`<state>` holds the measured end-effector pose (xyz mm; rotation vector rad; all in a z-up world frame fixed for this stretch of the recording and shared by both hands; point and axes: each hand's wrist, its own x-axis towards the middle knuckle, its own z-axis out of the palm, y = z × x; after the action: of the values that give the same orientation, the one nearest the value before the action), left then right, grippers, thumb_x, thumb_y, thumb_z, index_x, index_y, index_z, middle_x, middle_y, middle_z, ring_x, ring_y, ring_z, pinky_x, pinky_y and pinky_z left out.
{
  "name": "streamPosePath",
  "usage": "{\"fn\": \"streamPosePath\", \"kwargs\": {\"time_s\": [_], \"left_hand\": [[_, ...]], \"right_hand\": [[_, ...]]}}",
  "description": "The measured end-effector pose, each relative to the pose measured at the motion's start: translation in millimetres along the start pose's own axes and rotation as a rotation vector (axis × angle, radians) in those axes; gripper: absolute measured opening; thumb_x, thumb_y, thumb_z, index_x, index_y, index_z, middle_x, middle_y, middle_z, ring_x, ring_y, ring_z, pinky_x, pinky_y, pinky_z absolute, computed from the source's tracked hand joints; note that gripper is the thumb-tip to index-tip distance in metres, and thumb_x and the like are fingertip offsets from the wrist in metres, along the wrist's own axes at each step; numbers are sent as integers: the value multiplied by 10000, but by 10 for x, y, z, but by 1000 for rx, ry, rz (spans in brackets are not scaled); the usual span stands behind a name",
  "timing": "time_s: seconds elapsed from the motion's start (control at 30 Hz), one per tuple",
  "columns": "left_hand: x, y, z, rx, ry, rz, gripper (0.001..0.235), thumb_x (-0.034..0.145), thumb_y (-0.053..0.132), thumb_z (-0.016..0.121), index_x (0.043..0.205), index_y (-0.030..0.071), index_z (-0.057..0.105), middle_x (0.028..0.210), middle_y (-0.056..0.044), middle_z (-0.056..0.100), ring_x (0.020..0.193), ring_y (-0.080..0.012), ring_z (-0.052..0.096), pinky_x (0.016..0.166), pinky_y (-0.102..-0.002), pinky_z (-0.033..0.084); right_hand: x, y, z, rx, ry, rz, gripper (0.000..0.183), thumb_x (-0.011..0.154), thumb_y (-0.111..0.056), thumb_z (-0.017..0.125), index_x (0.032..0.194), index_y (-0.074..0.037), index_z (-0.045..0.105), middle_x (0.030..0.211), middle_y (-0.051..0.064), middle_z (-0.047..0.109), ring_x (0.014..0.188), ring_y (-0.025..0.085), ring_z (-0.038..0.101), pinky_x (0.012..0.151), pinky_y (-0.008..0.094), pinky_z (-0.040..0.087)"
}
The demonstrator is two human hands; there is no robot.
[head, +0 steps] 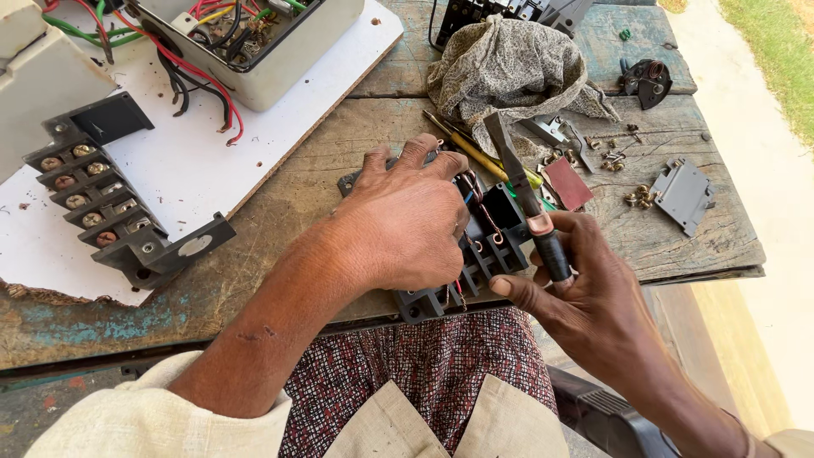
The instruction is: The person repairs an electrical component by unscrewing fasteners with a screwdriver, pulling out wire leads, and using pliers to manipulate the internal wiring.
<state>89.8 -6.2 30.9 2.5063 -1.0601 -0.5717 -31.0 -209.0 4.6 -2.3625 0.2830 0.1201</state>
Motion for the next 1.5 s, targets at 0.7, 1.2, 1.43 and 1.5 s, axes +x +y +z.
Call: {"fn": "streamPosePath", "kwargs": {"time_s": [0.7, 1.2, 1.43, 1.5], "left_hand": [[26, -216, 248, -562, 174, -79, 135, 683, 154, 714, 762, 171, 823, 1435, 15, 549, 1484, -218, 234, 1230, -514, 14], [-531, -57, 442, -109, 481, 85, 1062, 660, 592, 816, 1454, 24, 399, 1519, -329, 300, 1455, -528, 153, 1144, -694, 54], [-521, 43, 585, -151, 523, -10, 1127, 647, 577, 843, 1457, -27, 346, 1490, -279, 319, 1447, -470, 192, 1156, -622, 124], [-534, 35, 613, -176, 536, -21, 1139, 617, 577, 855, 1448, -15, 347, 1494, -251, 331, 1459, -443, 193, 1154, -621, 125]], "right_hand": [[79, -170, 22, -7, 25, 98, 810, 614, -545, 816, 1243, -135, 515, 832, 86, 681, 769, 223, 705, 609, 420, 587], [-212, 388, -543, -2, -363, 447, 507, 963, -427, 595, 1429, -235, 538, 859, 78, 613, 628, 217, 466, 522, 408, 446], [-269, 252, -753, 13, -668, 449, 363, 1017, -378, 616, 1271, -127, 554, 826, 40, 656, 663, 124, 533, 556, 321, 473], [-205, -28, -791, -171, -679, 583, 349, 995, -400, 617, 1238, -157, 555, 813, 43, 643, 606, 147, 507, 538, 345, 468]]}}
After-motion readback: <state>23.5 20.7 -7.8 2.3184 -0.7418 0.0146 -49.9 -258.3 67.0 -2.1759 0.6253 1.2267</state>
